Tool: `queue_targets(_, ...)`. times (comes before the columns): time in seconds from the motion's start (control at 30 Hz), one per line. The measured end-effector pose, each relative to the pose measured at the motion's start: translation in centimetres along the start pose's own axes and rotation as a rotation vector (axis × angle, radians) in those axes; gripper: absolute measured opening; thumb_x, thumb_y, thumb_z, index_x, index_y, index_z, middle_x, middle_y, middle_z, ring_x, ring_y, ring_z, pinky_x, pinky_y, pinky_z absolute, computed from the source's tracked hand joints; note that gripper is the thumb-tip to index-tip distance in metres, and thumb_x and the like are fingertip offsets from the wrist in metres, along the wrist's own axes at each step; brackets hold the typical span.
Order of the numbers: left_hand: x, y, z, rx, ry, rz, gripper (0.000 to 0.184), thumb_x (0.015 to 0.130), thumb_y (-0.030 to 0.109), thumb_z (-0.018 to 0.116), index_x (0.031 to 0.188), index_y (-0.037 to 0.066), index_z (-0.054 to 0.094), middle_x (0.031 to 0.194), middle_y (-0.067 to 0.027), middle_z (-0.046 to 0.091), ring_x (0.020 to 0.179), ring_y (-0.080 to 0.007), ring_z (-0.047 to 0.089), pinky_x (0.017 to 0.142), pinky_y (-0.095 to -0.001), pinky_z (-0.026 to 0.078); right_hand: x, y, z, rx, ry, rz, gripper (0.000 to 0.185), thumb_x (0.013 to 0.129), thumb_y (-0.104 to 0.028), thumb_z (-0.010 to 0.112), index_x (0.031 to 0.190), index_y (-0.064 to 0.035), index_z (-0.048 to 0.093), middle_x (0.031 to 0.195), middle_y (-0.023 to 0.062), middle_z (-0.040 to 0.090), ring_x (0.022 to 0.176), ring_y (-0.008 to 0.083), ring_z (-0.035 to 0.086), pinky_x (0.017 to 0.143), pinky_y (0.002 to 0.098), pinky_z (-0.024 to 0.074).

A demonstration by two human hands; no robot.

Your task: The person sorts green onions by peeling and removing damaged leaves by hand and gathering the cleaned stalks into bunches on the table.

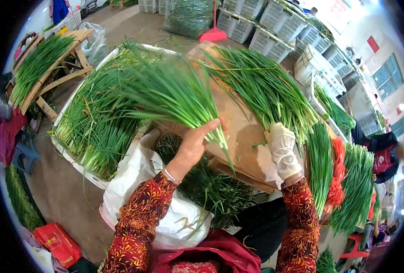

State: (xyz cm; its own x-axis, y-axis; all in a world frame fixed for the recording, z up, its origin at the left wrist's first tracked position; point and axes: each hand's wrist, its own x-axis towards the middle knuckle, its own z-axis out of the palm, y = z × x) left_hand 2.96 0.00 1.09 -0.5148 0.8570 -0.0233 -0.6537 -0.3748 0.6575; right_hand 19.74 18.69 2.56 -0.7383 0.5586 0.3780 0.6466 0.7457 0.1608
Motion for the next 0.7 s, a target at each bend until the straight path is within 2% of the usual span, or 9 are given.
queue_targets(0.2, -0.5, -0.9, 0.2, 0.014, -0.002, -0.129, 0.023, 0.081, 0.018, 0.060, 0.096, 0.001, 0.058, 0.083, -0.0066, 0.061, 0.078, -0.0137, 0.058, 0.067, -0.0289, 0.051, -0.2, -0.4, -0.7, -0.007, -0.081, 0.017, 0.016, 0.075, -0.019, 0.061, 0.071, -0.0045, 0.057, 0.063, 0.0164, 0.057, 0.055, 0.0308, 0.056, 0.049, 0.0384, 0.0429)
queue_targets(0.27, -0.6, -1.0, 0.3, 0.014, -0.012, -0.118, 0.026, 0.081, 0.019, 0.061, 0.097, -0.001, 0.058, 0.084, -0.0071, 0.061, 0.076, -0.0141, 0.059, 0.067, -0.0301, 0.051, 0.2, -1.8, -4.9, 0.388, -0.240, 0.190, 0.016, 0.076, -0.020, 0.059, 0.071, -0.0038, 0.058, 0.063, 0.0130, 0.058, 0.052, 0.0246, 0.053, 0.048, 0.0334, 0.0415)
queue_targets(0.3, -0.7, -0.9, 0.5, -0.004, 0.002, -0.135, 0.027, 0.080, 0.020, 0.062, 0.097, -0.001, 0.057, 0.084, -0.0069, 0.061, 0.076, -0.0145, 0.059, 0.068, -0.0305, 0.052, 0.4, -2.1, -6.5, 0.617, -0.403, 0.339, 0.022, 0.079, -0.025, 0.059, 0.082, -0.0031, 0.061, 0.067, 0.0073, 0.061, 0.054, 0.0148, 0.053, 0.050, 0.0259, 0.0411)
queue_targets(0.4, -0.7, -1.3, 0.3, -0.016, -0.019, -0.174, 0.029, 0.079, 0.018, 0.064, 0.102, 0.003, 0.054, 0.090, -0.0041, 0.060, 0.080, -0.0143, 0.060, 0.066, -0.0307, 0.053, -1.7, -4.3, -8.2, 1.253, -0.319, 0.442, 0.014, 0.080, -0.015, 0.060, 0.082, -0.0018, 0.059, 0.065, 0.0029, 0.059, 0.053, 0.0081, 0.046, 0.047, 0.0202, 0.0349)
queue_targets(0.47, -0.6, -2.3, 0.4, 0.056, 0.012, -0.126, 0.027, 0.079, 0.018, 0.064, 0.100, 0.002, 0.055, 0.090, -0.0047, 0.060, 0.079, -0.0141, 0.060, 0.064, -0.0295, 0.052, -2.9, -6.1, -8.0, 1.357, -0.312, 0.411, 0.012, 0.081, -0.014, 0.060, 0.081, -0.0021, 0.058, 0.066, 0.0025, 0.059, 0.053, 0.0078, 0.045, 0.046, 0.0185, 0.0329)
queue_targets(0.53, -0.6, -2.5, -0.1, 0.065, -0.005, -0.054, 0.028, 0.080, 0.018, 0.064, 0.101, 0.002, 0.056, 0.090, -0.0053, 0.061, 0.079, -0.0138, 0.060, 0.063, -0.0293, 0.052, -3.4, -6.1, -6.6, 1.206, -0.316, 0.378, 0.013, 0.081, -0.017, 0.060, 0.081, -0.0040, 0.058, 0.065, 0.0042, 0.060, 0.053, 0.0113, 0.049, 0.049, 0.0217, 0.0375)
queue_targets(0.6, -0.7, -1.9, -0.4, 0.095, -0.035, -0.239, 0.029, 0.079, 0.018, 0.064, 0.102, 0.002, 0.056, 0.089, -0.0052, 0.061, 0.078, -0.0134, 0.060, 0.063, -0.0287, 0.052, -2.9, -5.6, -5.3, 0.842, -0.091, 0.293, 0.018, 0.080, -0.024, 0.062, 0.082, -0.0058, 0.059, 0.066, 0.0067, 0.060, 0.056, 0.0173, 0.055, 0.054, 0.0270, 0.0424)
queue_targets(0.63, -0.7, -2.0, -0.1, 0.060, -0.023, -0.124, 0.028, 0.079, 0.016, 0.064, 0.102, 0.002, 0.056, 0.089, -0.0051, 0.062, 0.077, -0.0136, 0.060, 0.063, -0.0296, 0.052, -2.4, -5.4, -5.8, 0.732, -0.187, 0.328, 0.027, 0.077, -0.032, 0.064, 0.082, -0.0057, 0.060, 0.068, 0.0089, 0.061, 0.061, 0.0222, 0.059, 0.060, 0.0322, 0.0455)
queue_targets(0.7, -0.6, -1.5, 0.1, 0.047, 0.003, -0.137, 0.027, 0.079, 0.017, 0.063, 0.101, 0.001, 0.057, 0.091, -0.0048, 0.061, 0.079, -0.0129, 0.059, 0.066, -0.0270, 0.050, -1.7, -5.6, -5.3, 0.551, -0.281, 0.266, 0.030, 0.076, -0.035, 0.063, 0.082, -0.0052, 0.060, 0.071, 0.0102, 0.061, 0.064, 0.0230, 0.059, 0.061, 0.0328, 0.0452)
